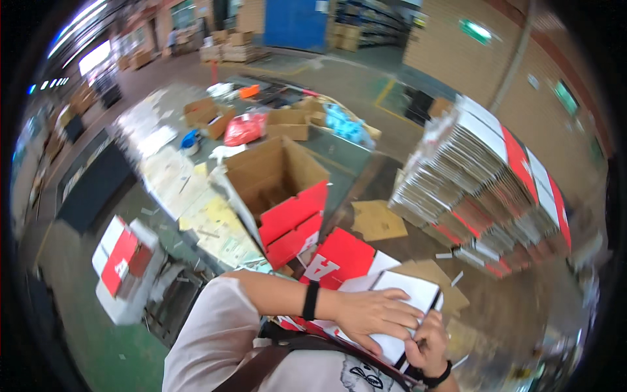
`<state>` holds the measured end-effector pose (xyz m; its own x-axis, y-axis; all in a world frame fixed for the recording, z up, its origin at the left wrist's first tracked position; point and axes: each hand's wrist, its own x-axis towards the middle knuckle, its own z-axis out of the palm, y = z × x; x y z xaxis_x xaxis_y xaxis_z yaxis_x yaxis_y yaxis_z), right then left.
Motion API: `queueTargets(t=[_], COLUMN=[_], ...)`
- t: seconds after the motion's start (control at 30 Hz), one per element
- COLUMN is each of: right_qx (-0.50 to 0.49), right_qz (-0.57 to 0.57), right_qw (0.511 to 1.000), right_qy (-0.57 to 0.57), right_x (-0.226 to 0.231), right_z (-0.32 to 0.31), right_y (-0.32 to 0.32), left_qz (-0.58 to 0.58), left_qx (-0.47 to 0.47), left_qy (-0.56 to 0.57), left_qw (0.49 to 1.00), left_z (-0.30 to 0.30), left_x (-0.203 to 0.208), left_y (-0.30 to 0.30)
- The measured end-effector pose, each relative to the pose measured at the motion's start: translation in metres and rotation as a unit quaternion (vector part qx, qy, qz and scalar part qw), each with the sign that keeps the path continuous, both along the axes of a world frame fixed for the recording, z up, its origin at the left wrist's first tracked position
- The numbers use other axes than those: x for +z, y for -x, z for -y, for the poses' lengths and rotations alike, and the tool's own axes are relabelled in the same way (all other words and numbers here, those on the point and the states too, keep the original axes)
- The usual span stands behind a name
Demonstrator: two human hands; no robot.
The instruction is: The recorder is folding flat cardboard sheets into boxes and stacking them on a table and floor.
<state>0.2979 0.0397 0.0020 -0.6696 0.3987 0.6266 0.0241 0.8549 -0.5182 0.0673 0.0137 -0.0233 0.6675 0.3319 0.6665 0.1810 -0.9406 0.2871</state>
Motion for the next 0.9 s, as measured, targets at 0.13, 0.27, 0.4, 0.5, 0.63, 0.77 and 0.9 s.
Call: queueTargets(t=[0.13,0.27,0.4,0.5,0.63,0.77,0.9], right_qx=[-0.008,0.029,0.061,-0.016,0.022,0.015,0.035], right_qz=[0.027,0.01,0.125,0.057,0.011,0.11,0.177], right_qw=[0.998,0.999,0.99,0.987,0.997,0.992,0.982], right_qy=[0.059,0.036,-0.023,-0.151,-0.075,-0.058,-0.057], right_x=[0.013,0.024,0.031,0.018,-0.017,-0.019,-0.018], right_z=[0.015,0.015,0.001,0.001,0.0,0.005,0.004], right_y=[-0.004,0.009,0.007,0.015,0.012,0.002,0.007], left_qz=[0.023,-0.121,-0.189,0.051,-0.133,-0.208,0.003], left_qx=[-0.038,-0.066,-0.087,-0.043,-0.084,-0.038,-0.015], left_qy=[0.014,-0.007,0.056,-0.061,0.01,0.002,-0.03], left_qw=[0.999,0.99,0.976,0.996,0.987,0.977,0.999], left_z=[-0.004,-0.009,-0.015,-0.008,-0.014,-0.009,-0.009], left_x=[0.004,0.004,-0.041,-0.052,-0.048,-0.01,-0.007], left_y=[-0.007,-0.009,0.002,0.0,0.01,0.025,0.018])
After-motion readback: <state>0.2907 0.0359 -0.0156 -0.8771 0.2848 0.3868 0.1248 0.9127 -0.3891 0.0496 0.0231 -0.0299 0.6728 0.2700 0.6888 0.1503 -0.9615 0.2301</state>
